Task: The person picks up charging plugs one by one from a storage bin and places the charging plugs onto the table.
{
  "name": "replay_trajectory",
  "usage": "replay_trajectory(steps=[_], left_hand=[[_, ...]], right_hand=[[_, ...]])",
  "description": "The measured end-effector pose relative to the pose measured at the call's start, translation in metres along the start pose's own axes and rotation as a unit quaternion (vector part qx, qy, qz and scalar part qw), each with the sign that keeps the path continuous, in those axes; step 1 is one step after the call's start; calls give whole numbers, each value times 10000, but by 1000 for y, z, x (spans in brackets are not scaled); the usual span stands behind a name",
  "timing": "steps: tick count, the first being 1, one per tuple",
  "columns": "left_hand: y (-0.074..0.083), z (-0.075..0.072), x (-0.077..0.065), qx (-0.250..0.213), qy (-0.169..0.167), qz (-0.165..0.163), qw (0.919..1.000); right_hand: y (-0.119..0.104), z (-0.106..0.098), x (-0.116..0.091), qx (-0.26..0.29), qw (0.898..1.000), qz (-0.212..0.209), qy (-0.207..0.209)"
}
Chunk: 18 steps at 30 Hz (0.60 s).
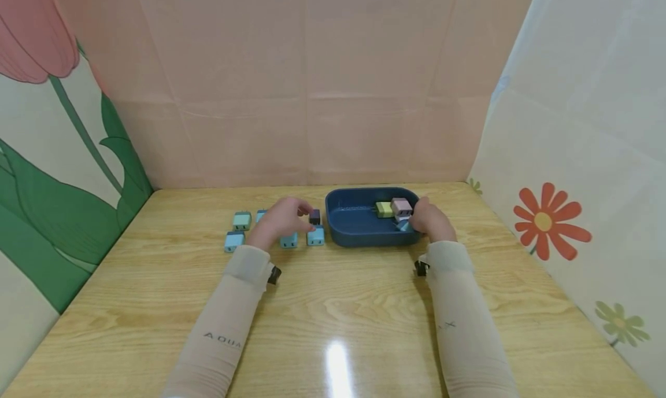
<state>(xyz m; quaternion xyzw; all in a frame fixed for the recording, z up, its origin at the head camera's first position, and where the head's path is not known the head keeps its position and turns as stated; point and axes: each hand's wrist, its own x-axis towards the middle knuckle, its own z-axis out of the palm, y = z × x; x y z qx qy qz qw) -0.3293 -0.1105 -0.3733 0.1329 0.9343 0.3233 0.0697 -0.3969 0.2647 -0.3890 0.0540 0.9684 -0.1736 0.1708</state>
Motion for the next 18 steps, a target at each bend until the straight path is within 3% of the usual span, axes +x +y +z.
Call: replay_trajectory(steps=[7, 12, 18], left_hand=[[3, 0, -2, -42, 52, 35, 10000], [8, 1, -2, 52, 260, 59, 9996], [24, 11, 6, 149, 400, 515, 9978]], right_hand=[[2, -2, 1, 81, 9993, -360, 31], [9, -3, 0, 479, 9956, -781, 192], [22, -2, 1, 1200, 9891, -819, 250]])
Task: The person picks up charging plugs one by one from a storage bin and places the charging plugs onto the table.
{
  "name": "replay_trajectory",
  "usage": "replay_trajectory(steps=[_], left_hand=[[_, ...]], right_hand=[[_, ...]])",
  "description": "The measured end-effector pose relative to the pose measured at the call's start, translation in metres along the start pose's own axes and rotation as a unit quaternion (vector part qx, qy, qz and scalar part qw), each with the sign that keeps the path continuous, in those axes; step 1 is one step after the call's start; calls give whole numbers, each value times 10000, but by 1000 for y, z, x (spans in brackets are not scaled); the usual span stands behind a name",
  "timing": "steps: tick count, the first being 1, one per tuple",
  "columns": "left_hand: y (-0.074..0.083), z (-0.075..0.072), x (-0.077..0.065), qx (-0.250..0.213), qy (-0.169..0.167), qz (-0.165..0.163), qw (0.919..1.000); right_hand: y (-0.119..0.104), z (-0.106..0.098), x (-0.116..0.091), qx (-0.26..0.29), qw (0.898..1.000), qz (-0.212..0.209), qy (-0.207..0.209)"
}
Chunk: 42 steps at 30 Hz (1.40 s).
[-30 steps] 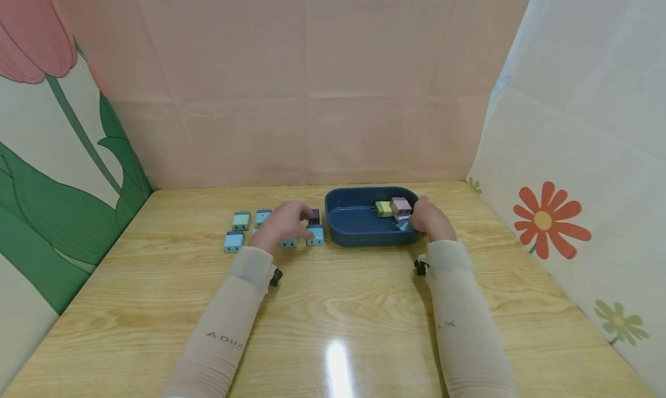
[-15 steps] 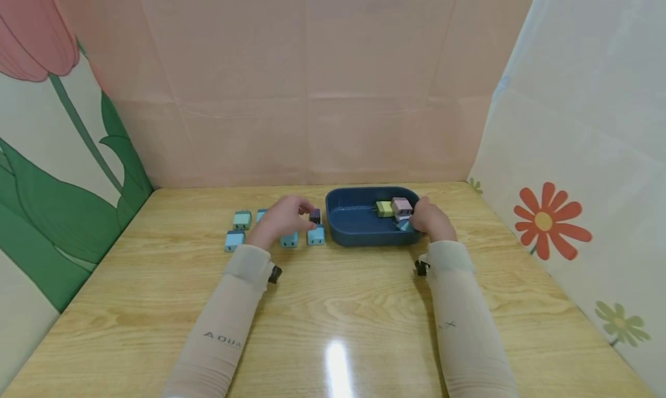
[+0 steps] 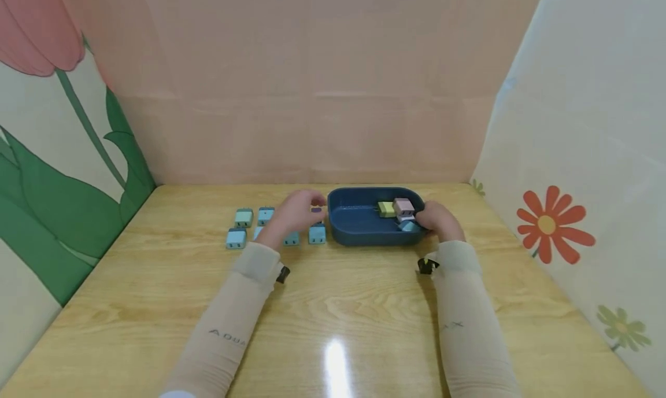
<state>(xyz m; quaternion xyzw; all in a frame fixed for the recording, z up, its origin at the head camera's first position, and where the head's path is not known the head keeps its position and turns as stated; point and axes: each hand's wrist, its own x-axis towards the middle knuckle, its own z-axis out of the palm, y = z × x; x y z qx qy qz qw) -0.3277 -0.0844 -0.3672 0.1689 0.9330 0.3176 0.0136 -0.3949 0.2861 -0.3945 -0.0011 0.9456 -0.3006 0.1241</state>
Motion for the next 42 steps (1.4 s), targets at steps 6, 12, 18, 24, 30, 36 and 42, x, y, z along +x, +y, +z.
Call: replay_trajectory(steps=[6, 12, 18, 24, 30, 36, 42], left_hand=[[31, 27, 13, 227, -310, 609, 9974], [70, 57, 40, 611, -868, 1010, 9892], [95, 92, 73, 599, -1218, 1229, 9831], [104, 115, 93, 373, -1476, 1121, 9820], [102, 120, 100, 387, -1786, 1237, 9754], [95, 117, 102, 315, -1666, 1050, 9799], [90, 116, 103, 525, -1442, 1059, 9825]], right_hand=[[13, 0, 2, 238, 9993, 276, -58], [16, -2, 2, 114, 9997, 215, -37], [37, -8, 20, -14, 9999, 10, -101], [35, -7, 15, -106, 9998, -90, -111], [12, -5, -5, -336, 9994, -39, -63], [32, 0, 20, -347, 9986, -381, 133], [11, -2, -5, -390, 9990, -221, 62]])
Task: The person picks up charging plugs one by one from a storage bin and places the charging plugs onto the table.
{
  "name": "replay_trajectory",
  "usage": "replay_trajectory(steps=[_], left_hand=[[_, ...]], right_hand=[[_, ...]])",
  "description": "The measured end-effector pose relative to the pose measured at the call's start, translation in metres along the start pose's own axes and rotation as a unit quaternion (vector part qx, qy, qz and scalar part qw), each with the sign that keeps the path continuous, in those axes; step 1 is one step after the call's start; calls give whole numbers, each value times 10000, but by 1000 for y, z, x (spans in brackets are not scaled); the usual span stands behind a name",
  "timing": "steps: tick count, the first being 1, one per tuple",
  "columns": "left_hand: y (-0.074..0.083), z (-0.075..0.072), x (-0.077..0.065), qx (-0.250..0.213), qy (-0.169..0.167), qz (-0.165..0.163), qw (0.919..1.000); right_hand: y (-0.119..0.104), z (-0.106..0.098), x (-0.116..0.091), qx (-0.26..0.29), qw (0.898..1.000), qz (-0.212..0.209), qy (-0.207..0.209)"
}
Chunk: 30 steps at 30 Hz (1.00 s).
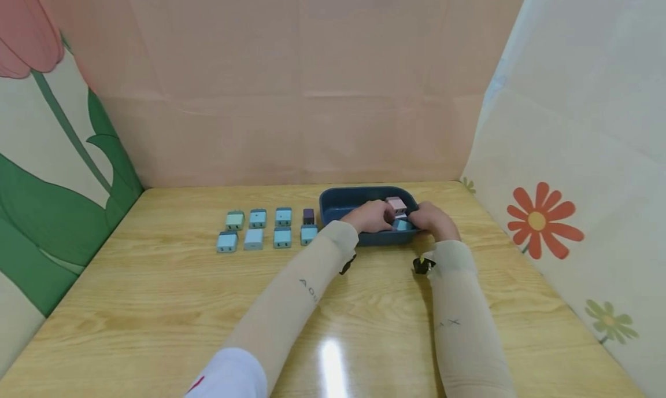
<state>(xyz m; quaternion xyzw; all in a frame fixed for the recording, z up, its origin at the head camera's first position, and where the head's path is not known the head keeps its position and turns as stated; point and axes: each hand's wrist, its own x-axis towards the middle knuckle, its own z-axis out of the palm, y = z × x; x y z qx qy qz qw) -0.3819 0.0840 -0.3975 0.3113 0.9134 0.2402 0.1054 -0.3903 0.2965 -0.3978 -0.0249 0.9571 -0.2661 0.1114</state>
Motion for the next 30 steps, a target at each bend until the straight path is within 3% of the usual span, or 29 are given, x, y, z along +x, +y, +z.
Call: replay_trajectory(steps=[4, 7, 14, 17, 21, 23, 27, 28, 30], left_hand=[[-2, 0, 1, 235, 19, 8, 9997], [-2, 0, 1, 292, -10, -33, 9996], [-5, 1, 4, 571, 66, -114, 9983], [-6, 1, 2, 505, 98, -207, 9985], [-8, -2, 3, 380, 17, -285, 9989], [-14, 3, 15, 411, -44, -450, 9981], [-18, 0, 21, 561, -241, -537, 9967], [-23, 3, 28, 643, -223, -596, 9959], [-23, -3, 22, 739, -217, -577, 9954]], right_hand=[[-5, 0, -5, 35, 9999, 93, -40], [5, 1, 4, 5, 10000, 36, -30], [80, 12, 90, -186, 9997, 57, -120], [91, 17, 107, -220, 9995, 201, -37], [86, 18, 101, -123, 9997, 219, -58], [77, 17, 90, -86, 9998, 173, -100], [58, 11, 64, 74, 9995, 39, -314], [62, 11, 65, 222, 9993, -157, -244], [51, 7, 52, 213, 9995, -146, -177]])
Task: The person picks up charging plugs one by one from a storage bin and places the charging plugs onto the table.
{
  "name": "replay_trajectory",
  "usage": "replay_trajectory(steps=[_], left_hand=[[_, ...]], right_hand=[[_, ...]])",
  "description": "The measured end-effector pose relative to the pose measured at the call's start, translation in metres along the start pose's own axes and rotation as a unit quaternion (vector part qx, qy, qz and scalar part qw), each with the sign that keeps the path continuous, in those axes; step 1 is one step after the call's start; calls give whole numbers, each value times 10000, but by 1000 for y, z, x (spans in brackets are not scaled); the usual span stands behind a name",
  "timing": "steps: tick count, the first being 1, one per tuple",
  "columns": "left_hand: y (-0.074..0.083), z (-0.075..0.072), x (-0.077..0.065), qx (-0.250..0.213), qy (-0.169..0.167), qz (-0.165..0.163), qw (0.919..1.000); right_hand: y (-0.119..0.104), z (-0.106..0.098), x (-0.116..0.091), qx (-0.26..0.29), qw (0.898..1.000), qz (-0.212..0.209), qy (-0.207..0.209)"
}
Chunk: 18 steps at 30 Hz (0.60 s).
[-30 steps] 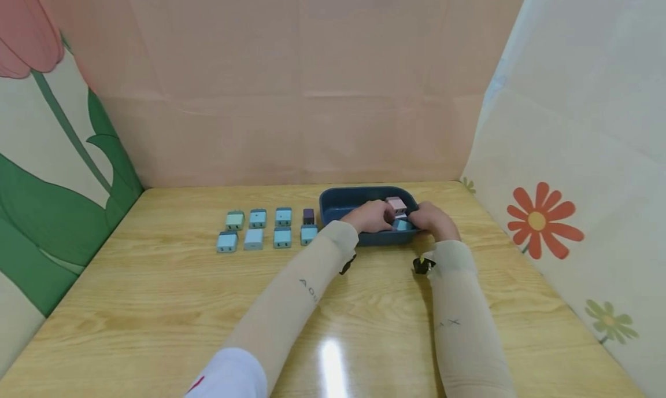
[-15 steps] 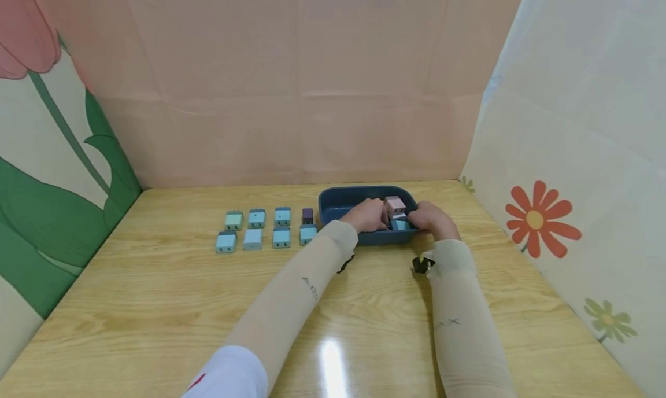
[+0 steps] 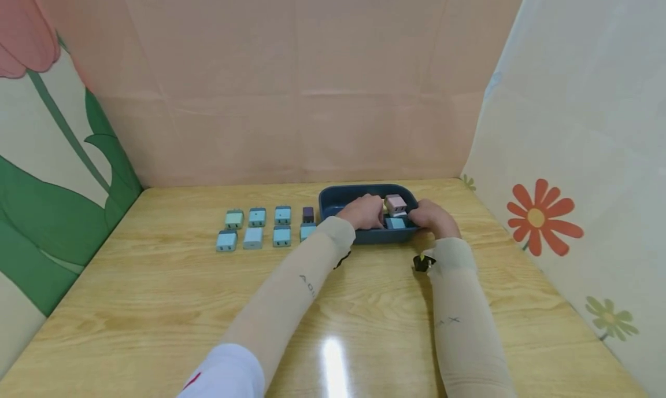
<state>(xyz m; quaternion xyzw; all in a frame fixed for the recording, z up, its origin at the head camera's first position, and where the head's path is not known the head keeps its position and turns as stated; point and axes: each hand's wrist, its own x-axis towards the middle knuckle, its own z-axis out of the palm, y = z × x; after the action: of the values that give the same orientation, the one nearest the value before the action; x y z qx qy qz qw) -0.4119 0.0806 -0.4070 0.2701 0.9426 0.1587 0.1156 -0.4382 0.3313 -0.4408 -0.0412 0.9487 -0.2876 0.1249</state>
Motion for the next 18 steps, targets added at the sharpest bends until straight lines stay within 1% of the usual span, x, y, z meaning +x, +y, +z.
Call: replay_trajectory(steps=[1, 4, 5, 7, 9, 11, 13, 16, 18], left_hand=[[-1, -1, -1, 50, 39, -66, 10000], [-2, -5, -7, 199, 229, -366, 9989], [0, -7, -11, 228, 298, -451, 9983], [3, -8, -14, 182, 377, -620, 9972], [6, -7, -15, 31, 372, -696, 9969], [10, -4, -15, -139, 382, -682, 9968], [19, -5, -25, -258, 373, -593, 9972], [25, -1, -26, -146, 544, -543, 9969], [28, -1, -28, -45, 507, -480, 9975]], right_hand=[[-9, -1, -11, 12, 10000, 8, 19], [-29, -3, -32, 6, 10000, -19, 64], [-43, -4, -45, -149, 9998, 157, 50], [-49, -5, -51, -199, 9997, 110, 51], [-53, -6, -54, -259, 9996, 115, 38], [-54, -7, -55, -322, 9995, 75, 13], [-55, -7, -54, -323, 9995, 64, -39], [-55, -7, -52, -305, 9994, 102, -86], [-51, -6, -46, -215, 9996, 134, -134]])
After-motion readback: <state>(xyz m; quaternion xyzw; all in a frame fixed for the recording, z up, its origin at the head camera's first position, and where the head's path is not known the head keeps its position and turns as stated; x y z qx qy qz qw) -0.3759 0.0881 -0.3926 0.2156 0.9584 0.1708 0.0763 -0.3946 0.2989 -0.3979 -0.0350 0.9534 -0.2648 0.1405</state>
